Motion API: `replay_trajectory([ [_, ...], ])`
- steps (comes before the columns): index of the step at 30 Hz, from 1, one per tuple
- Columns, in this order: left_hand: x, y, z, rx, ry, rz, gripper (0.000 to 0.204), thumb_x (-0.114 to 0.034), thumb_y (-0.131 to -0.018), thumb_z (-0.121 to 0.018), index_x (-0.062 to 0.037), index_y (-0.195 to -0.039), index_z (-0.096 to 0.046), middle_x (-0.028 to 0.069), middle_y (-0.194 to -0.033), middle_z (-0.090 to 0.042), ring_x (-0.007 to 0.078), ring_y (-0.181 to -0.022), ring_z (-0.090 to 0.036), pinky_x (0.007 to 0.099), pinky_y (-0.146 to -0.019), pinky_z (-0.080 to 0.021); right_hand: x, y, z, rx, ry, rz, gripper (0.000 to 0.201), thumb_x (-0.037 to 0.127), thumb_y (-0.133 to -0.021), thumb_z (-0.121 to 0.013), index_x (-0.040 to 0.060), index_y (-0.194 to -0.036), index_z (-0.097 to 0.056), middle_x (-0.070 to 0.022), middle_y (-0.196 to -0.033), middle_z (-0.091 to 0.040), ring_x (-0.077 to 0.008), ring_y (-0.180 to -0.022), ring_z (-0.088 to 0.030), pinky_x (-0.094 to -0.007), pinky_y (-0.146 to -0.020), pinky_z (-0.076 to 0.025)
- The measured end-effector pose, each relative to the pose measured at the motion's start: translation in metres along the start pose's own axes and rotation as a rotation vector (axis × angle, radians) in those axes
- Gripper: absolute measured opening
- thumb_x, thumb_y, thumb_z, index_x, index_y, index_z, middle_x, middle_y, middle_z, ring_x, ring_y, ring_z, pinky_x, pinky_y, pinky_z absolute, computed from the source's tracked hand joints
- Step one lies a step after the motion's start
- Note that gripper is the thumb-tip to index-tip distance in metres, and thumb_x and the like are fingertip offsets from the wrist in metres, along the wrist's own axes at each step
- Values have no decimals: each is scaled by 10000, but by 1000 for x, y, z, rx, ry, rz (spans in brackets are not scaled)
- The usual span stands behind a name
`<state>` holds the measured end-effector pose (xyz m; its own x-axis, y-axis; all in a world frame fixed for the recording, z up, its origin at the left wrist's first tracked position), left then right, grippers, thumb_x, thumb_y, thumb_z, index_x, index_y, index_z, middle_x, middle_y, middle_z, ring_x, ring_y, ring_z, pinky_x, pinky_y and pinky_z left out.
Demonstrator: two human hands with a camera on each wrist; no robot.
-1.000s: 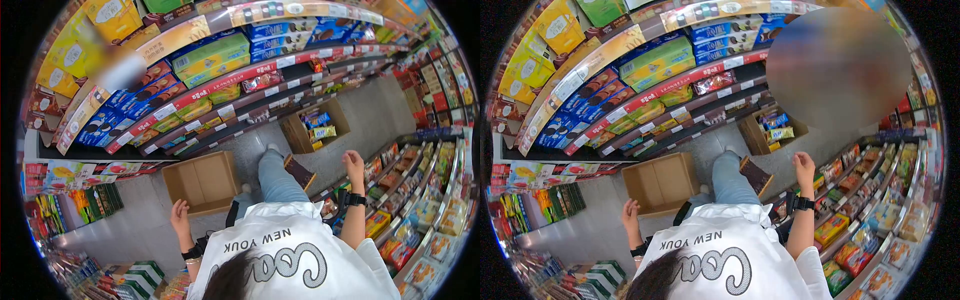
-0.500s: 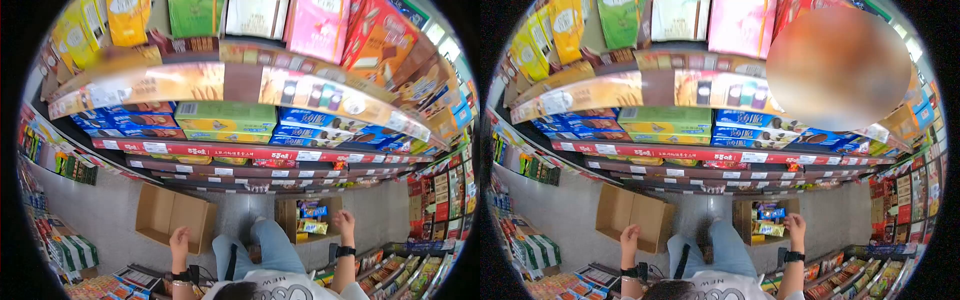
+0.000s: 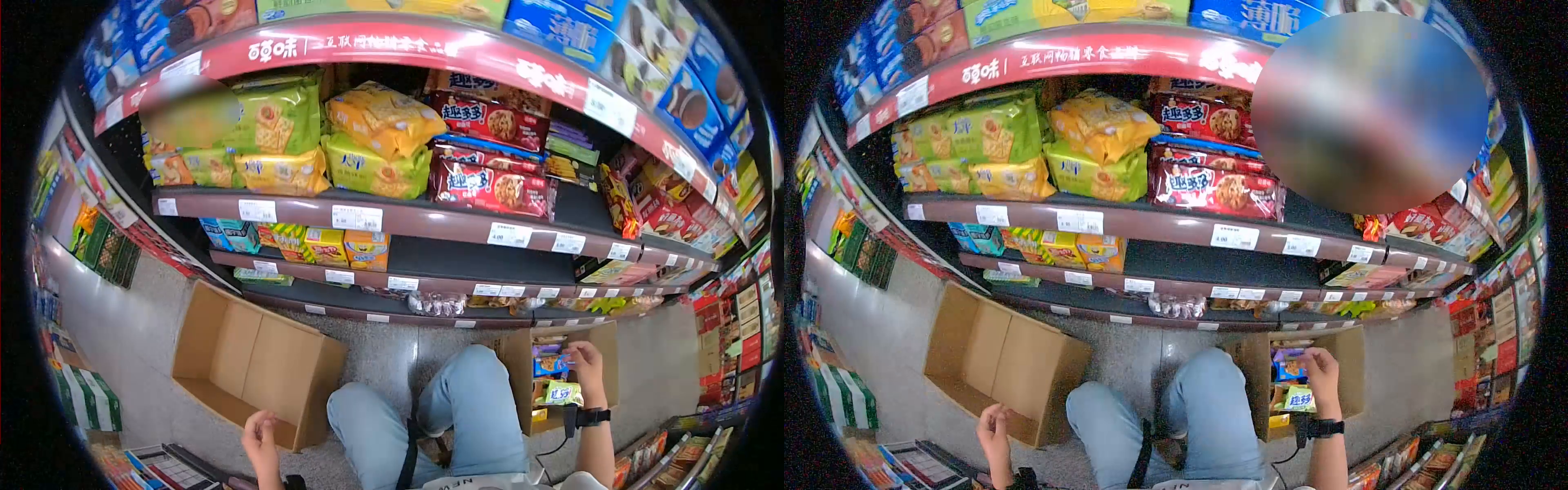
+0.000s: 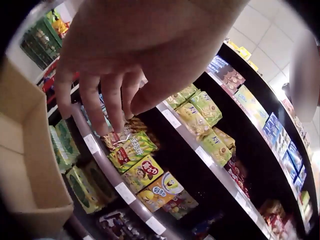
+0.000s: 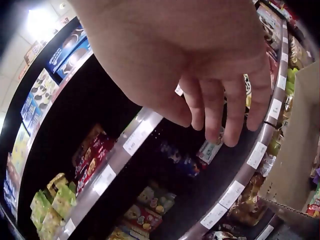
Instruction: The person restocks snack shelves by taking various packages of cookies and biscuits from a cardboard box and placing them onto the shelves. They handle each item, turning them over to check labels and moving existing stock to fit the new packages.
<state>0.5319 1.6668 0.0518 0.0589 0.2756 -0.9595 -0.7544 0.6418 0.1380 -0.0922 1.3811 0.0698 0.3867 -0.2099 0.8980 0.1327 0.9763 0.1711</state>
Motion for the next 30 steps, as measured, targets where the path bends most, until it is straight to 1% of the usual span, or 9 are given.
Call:
replay_trajectory([
  [3, 22, 41, 5, -64, -23, 11, 138, -28, -900, -515, 39, -1008, -570, 89, -920, -630, 136, -846, -584, 260, -785, -466, -28, 15, -2, 18, 8, 123, 102, 137, -900, -554, 63, -961, -588, -24, -872, -643, -80, -750, -591, -217, -643, -471],
  [5, 30, 69, 15, -86, -47, -44, 137, -31, -901, -514, 37, -1006, -571, 86, -921, -630, 131, -832, -581, 258, -777, -464, -51, 39, 8, 21, -75, 63, 109, 128, -893, -559, 56, -970, -586, -24, -873, -644, -96, -745, -605, -222, -635, -474],
  [7, 40, 101, 26, -93, -20, -85, 137, -41, -906, -511, 33, -1003, -572, 78, -912, -627, 128, -821, -577, 254, -763, -461, -74, 64, 32, 3, -52, 14, 120, 128, -895, -557, 47, -979, -585, -33, -871, -640, -111, -738, -618, -227, -637, -482],
  [14, 53, 169, 46, -104, -52, -122, 162, -107, -919, -531, 13, -1020, -571, 58, -917, -611, 117, -815, -559, 242, -748, -454, -130, 105, 140, -175, -20, 329, 78, 41, -887, -536, -10, -914, -589, -5, -853, -592, -89, -812, -556, -224, -743, -453],
  [16, 36, 171, 32, -70, -56, -160, 176, -123, -921, -534, 12, -1028, -569, 60, -928, -611, 120, -827, -563, 244, -756, -456, -138, 115, 157, -202, -45, 246, 94, 52, -884, -547, -17, -936, -584, -27, -857, -604, -91, -821, -564, -237, -747, -469],
  [20, -18, 170, -31, 47, -49, -267, 197, -141, -925, -535, 16, -1040, -566, 70, -949, -612, 132, -867, -573, 254, -790, -460, -187, 108, 172, -286, -31, 167, 122, 70, -871, -572, -19, -952, -590, -54, -859, -631, -118, -792, -612, -245, -716, -492],
  [26, -99, 172, -167, 357, 8, -402, 187, -121, -924, -532, 20, -1039, -574, 93, -955, -627, 154, -872, -594, 275, -811, -474, -218, 111, 165, -375, 78, 114, 141, 105, -853, -598, 6, -954, -599, -61, -833, -646, -117, -767, -614, -250, -685, -483],
  [27, -108, 175, -192, 420, 27, -382, 185, -117, -923, -531, 20, -1039, -577, 97, -956, -631, 158, -871, -598, 279, -813, -476, -215, 113, 167, -412, 79, 115, 179, 127, -813, -617, 12, -949, -610, -129, -852, -660, -208, -755, -637, -306, -682, -490],
  [30, -130, 190, -274, 645, 61, -356, 188, -106, -919, -533, 25, -1045, -581, 113, -965, -640, 166, -873, -609, 289, -822, -481, -224, 104, 171, -442, 150, 85, 214, 137, -807, -624, 18, -985, -601, -146, -896, -658, -234, -746, -634, -323, -688, -494],
])
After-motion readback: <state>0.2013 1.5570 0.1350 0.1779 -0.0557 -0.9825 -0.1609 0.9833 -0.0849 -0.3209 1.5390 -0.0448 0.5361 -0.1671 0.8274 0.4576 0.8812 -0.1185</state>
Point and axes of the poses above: each hand's wrist, its own y-axis away from the middle knuckle, its own z-axis out of the back of the hand, x = y × z, the point moved 8 cm from there along -y, towards the middle knuckle
